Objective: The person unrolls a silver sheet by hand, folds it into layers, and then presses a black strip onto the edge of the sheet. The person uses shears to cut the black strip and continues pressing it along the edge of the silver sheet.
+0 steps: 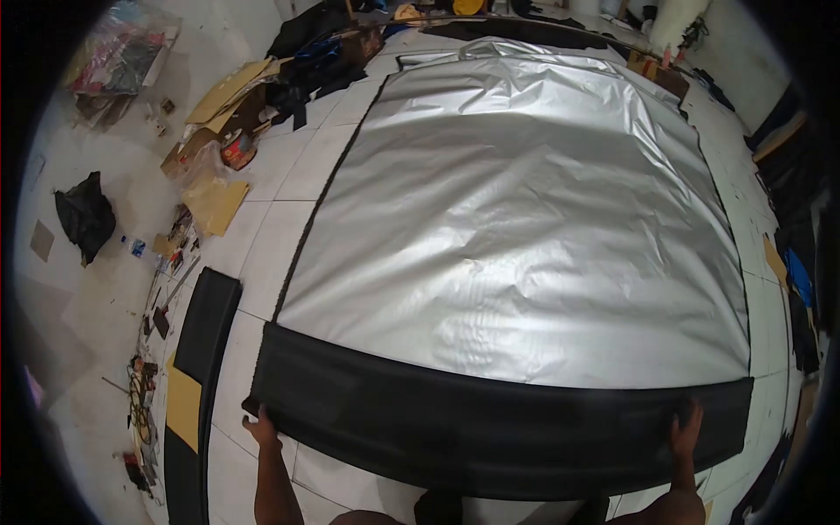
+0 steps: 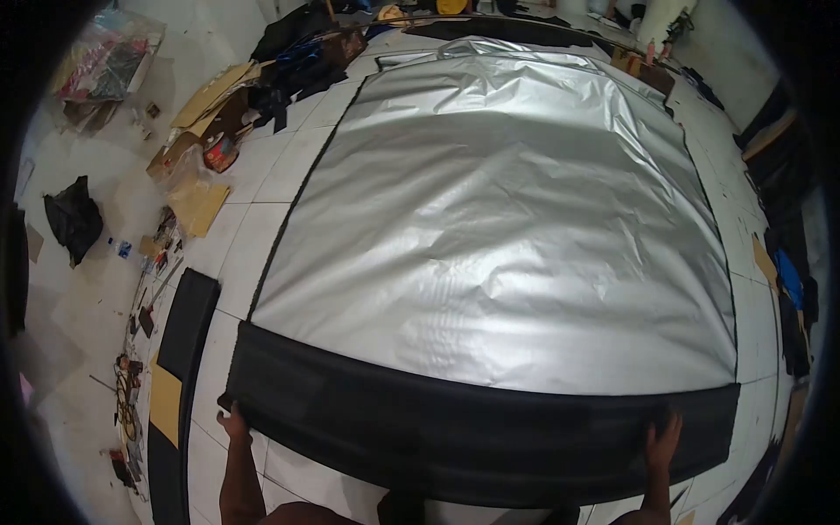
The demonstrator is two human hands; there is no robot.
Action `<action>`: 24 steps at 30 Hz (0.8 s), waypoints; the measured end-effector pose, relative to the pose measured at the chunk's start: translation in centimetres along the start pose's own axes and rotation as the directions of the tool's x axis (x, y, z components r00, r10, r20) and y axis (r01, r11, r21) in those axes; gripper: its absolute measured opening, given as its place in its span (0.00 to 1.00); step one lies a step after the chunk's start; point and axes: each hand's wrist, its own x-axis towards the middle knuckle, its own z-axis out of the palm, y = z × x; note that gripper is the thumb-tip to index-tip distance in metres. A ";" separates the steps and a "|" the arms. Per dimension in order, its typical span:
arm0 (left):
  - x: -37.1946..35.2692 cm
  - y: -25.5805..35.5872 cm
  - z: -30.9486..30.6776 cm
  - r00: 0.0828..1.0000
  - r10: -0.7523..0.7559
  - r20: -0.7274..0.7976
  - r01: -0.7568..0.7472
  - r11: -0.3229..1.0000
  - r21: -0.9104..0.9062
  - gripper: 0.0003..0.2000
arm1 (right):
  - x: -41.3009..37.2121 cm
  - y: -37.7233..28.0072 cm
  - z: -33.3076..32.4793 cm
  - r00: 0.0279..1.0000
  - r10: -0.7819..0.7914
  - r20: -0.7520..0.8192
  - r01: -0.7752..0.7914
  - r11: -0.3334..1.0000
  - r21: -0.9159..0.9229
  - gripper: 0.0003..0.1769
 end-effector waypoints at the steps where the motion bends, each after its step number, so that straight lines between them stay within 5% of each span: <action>1: -1.7 -0.2 -0.6 0.991 -0.094 0.093 0.102 0.991 -0.083 0.23 | -1.9 1.3 -0.4 0.980 0.196 -0.028 -0.197 0.976 -0.088 0.38; 3: -5.3 -0.1 -2.5 0.829 -0.280 0.484 0.268 0.959 0.094 0.21 | -6.5 4.1 -1.1 0.817 0.558 -0.145 -0.576 0.780 -0.244 0.38; 4: -7.2 -1.1 -2.9 0.797 -0.279 0.536 0.266 0.958 0.103 0.19 | -8.9 5.3 -1.4 0.754 0.615 -0.231 -0.657 0.718 -0.230 0.35; 6: -13.1 -0.5 -3.4 0.692 -0.287 0.663 0.292 0.951 0.107 0.16 | -12.6 8.6 -2.0 0.629 0.767 -0.123 -0.775 0.607 -0.176 0.33; 8: -16.6 -1.3 -3.3 0.744 -0.274 0.610 0.317 0.948 0.038 0.19 | -15.8 15.2 0.7 0.524 0.845 0.103 -0.842 0.496 0.215 0.31; 10: -14.5 -4.3 -3.3 0.642 -0.183 0.744 0.396 0.911 -0.117 0.19 | -14.2 8.8 -2.7 0.393 0.868 0.303 -0.822 0.184 0.539 0.29; 11: -11.7 -6.3 -3.6 0.602 -0.193 0.774 0.405 0.910 -0.088 0.19 | -14.1 10.0 -2.6 0.418 0.853 0.313 -0.727 0.107 0.678 0.28; 12: -12.3 -5.4 -2.8 0.684 -0.244 0.688 0.413 0.906 -0.089 0.19 | -14.4 12.2 -1.3 0.444 0.842 0.308 -0.605 0.028 0.796 0.26; 13: -12.1 -5.0 -1.9 0.721 -0.230 0.653 0.374 0.923 -0.088 0.19 | -14.5 14.0 -0.5 0.549 0.813 0.196 -0.580 0.202 0.789 0.24; 15: -11.6 -4.5 -1.0 0.794 -0.173 0.583 0.270 0.959 -0.083 0.19 | -13.5 15.3 -1.1 0.524 0.840 0.139 -0.499 0.171 0.850 0.22; 16: -11.2 -4.3 -0.7 0.822 -0.141 0.552 0.219 0.973 -0.077 0.19 | -12.3 15.1 -1.6 0.403 0.891 0.208 -0.408 -0.028 0.913 0.22; 19: -9.8 -3.6 -1.1 0.892 -0.047 0.449 0.092 0.993 -0.077 0.18 | -11.8 20.6 -1.6 0.340 0.940 0.042 -0.443 0.121 0.888 0.20; 21: -7.7 -3.4 -2.6 0.924 0.008 0.381 0.022 0.997 -0.075 0.18 | -11.2 18.4 -5.0 0.225 0.973 0.047 -0.529 0.081 0.844 0.16; 22: -6.8 -3.1 -3.5 0.935 0.032 0.354 -0.008 0.998 -0.070 0.18 | -12.7 24.3 -3.7 0.383 0.924 0.003 -0.513 0.209 0.832 0.17; 24: -4.5 -2.5 -5.2 0.948 0.084 0.307 -0.065 0.995 -0.070 0.18 | -12.8 21.6 -7.0 0.407 0.913 0.017 -0.385 0.154 0.910 0.17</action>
